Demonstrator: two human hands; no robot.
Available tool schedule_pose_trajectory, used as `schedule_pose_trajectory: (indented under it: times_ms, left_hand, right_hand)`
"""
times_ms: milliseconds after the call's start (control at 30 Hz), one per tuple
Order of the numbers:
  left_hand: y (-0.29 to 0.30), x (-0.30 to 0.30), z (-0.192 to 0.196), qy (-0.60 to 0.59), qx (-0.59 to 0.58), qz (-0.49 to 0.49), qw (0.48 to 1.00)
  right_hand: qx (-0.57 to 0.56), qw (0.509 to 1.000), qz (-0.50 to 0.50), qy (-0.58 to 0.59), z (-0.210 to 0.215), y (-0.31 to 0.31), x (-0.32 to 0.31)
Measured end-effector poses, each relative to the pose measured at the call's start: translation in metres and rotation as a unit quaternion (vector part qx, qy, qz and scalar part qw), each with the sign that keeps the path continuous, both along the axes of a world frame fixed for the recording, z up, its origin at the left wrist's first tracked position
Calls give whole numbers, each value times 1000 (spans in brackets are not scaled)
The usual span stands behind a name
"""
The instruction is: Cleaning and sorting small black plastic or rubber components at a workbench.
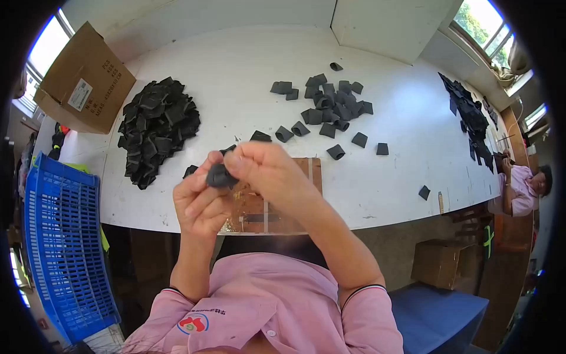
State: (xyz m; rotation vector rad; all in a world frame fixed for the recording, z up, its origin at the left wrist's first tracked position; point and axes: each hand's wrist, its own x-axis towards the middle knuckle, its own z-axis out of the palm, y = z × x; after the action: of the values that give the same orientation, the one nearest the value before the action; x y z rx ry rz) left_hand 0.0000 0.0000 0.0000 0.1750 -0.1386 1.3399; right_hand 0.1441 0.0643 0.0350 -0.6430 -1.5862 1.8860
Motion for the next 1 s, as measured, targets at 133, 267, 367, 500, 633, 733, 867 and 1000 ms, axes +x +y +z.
schedule_pose_trajectory:
  times_ms: [133, 267, 367, 500, 633, 733, 867, 1000]
  left_hand:
    - [4, -6, -15, 79, -66, 34, 994]
    - [1, -6, -16, 135, -103, 55, 984]
    - [8, -9, -11, 32, -114, 3, 993]
    - [7, -2, -1, 74, -147, 1, 986]
    - [1, 5, -6, 207, -154, 93, 962]
    - [3, 5, -6, 459, -123, 246, 845]
    - [14, 11, 8, 632, 35, 418, 651]
    - [13, 8, 6, 649, 82, 420, 629]
  right_hand:
    - [-127, 991, 16, 35, -29, 11, -8]
    - [-112, 992, 12, 53, -37, 6, -8]
    - [-95, 994, 10, 52, -19, 9, -10]
    - [-142, 987, 42, 61, -36, 15, -10]
    - [-118, 990, 7, 74, -47, 11, -7]
    - [-22, 998, -48, -47, -34, 8, -6]
    - [193, 958, -210, -32, -37, -2, -4]
    - [431, 868, -240, -52, -23, -15, -3]
